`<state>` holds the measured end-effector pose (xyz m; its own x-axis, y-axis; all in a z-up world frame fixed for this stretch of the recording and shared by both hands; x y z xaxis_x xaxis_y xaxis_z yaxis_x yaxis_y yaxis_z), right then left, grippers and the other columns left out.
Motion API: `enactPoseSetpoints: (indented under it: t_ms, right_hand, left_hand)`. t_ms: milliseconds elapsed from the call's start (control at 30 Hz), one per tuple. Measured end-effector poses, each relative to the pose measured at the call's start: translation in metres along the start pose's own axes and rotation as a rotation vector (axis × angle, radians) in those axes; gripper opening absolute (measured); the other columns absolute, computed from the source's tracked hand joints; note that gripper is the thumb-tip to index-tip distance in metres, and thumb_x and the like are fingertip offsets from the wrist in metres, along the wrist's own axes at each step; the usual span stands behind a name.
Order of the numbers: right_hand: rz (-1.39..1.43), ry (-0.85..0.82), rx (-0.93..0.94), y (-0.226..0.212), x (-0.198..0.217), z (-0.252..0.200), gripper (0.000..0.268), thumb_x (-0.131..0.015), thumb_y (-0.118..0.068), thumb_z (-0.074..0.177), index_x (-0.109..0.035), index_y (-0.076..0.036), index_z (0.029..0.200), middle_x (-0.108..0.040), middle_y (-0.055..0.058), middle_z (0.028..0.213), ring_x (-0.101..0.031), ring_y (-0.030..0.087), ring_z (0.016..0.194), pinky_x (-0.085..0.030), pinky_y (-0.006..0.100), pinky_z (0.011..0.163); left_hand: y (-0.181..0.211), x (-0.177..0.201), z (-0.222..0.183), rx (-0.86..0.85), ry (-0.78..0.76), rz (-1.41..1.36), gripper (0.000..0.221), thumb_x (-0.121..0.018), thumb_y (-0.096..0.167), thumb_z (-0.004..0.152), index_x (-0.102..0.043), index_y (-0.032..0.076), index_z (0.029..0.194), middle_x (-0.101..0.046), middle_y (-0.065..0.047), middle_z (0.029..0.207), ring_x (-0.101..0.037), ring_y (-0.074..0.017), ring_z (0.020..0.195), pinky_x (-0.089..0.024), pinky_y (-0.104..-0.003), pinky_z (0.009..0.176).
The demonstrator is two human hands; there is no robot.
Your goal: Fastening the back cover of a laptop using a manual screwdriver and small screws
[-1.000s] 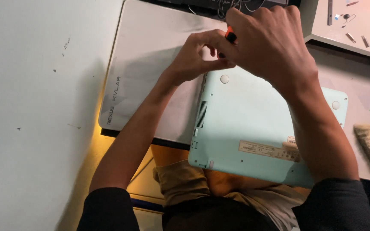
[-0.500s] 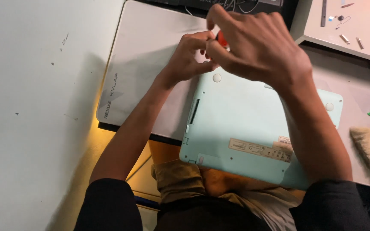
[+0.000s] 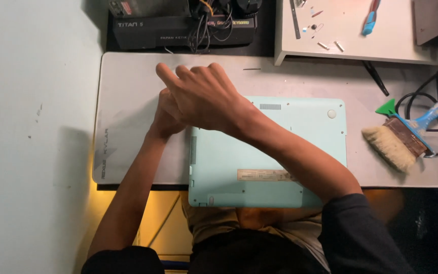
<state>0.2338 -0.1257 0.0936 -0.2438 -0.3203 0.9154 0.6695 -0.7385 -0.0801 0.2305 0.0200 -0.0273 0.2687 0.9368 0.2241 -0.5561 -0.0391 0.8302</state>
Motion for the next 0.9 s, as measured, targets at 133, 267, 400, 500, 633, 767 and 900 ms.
enactPoseSetpoints:
  t_ms: [133,267,400,500,633,767,900]
  right_hand:
    - [-0.046,-0.075,-0.038,0.026,-0.006,0.001,0.043,-0.068,-0.038,0.124,-0.066,-0.006,0.096,-0.062,-0.005,0.052,-0.036,0.006,0.035,-0.027,0.027,0.038]
    - [-0.092,-0.114,-0.052,0.048,0.008,-0.004,0.081,-0.067,-0.063,0.133,-0.068,-0.009,0.073,-0.053,-0.005,0.048,-0.032,0.008,0.032,-0.025,0.029,0.039]
    - [0.249,-0.235,0.026,0.046,0.04,0.0,0.04,-0.055,-0.031,0.11,-0.062,0.005,0.127,-0.079,0.014,0.077,-0.043,0.023,0.037,-0.031,0.041,0.037]
    - [0.031,-0.292,0.073,0.05,0.025,0.0,0.031,-0.068,-0.027,0.13,-0.069,0.003,0.122,-0.068,0.005,0.06,-0.046,0.018,0.03,-0.034,0.035,0.034]
    - [-0.26,-0.189,0.109,0.047,0.026,-0.008,0.077,-0.068,-0.06,0.144,-0.074,-0.014,0.083,-0.05,-0.007,0.054,-0.028,0.009,0.04,-0.025,0.031,0.047]
    - [0.002,-0.314,0.136,0.034,0.048,0.001,0.02,-0.061,-0.01,0.121,-0.068,0.005,0.134,-0.08,0.011,0.073,-0.054,0.021,0.031,-0.034,0.036,0.035]
    - [-0.395,-0.131,0.194,0.051,0.022,-0.011,0.061,-0.078,-0.05,0.153,-0.08,-0.012,0.106,-0.06,-0.008,0.058,-0.042,0.008,0.034,-0.03,0.028,0.04]
  left_hand:
    - [0.0,0.01,0.005,0.033,0.027,0.072,0.021,-0.083,0.019,0.1,-0.074,0.002,0.108,-0.069,-0.007,0.093,-0.057,-0.0192,0.081,-0.049,-0.035,0.073]
    - [-0.004,0.008,0.002,0.078,0.033,0.058,0.032,-0.086,0.004,0.096,-0.077,-0.004,0.126,-0.073,-0.009,0.099,-0.062,-0.0189,0.087,-0.054,-0.033,0.079]
    - [0.008,0.006,0.012,0.028,0.045,-0.023,0.015,-0.076,0.008,0.1,-0.07,0.002,0.112,-0.06,-0.003,0.094,-0.053,-0.0179,0.086,-0.049,-0.034,0.08]
    - [0.003,0.008,0.013,0.045,0.015,-0.169,0.021,-0.065,0.016,0.113,-0.074,-0.001,0.104,-0.064,-0.007,0.095,-0.052,-0.0171,0.086,-0.043,-0.032,0.079]
    - [0.001,0.009,0.015,-0.041,0.008,-0.268,0.019,-0.06,0.02,0.105,-0.071,0.006,0.11,-0.063,-0.004,0.099,-0.051,-0.0171,0.089,-0.042,-0.034,0.083]
    - [-0.003,0.011,0.017,-0.124,-0.03,-0.246,0.032,-0.061,0.028,0.111,-0.072,-0.002,0.114,-0.06,-0.007,0.097,-0.046,-0.0215,0.087,-0.041,-0.037,0.081]
    - [-0.018,0.006,0.013,-0.15,0.042,-0.219,0.038,-0.057,0.033,0.116,-0.07,0.0,0.101,-0.068,-0.011,0.1,-0.056,-0.0232,0.089,-0.047,-0.039,0.082]
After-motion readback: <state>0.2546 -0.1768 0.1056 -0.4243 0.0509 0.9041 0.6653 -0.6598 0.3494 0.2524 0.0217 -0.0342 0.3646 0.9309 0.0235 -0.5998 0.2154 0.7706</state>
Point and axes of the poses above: each hand's wrist, its own z-axis towards the middle knuckle, its own x-axis out of the back of the hand, y = z × x, the point moved 1 cm from there along z, towards the middle knuckle
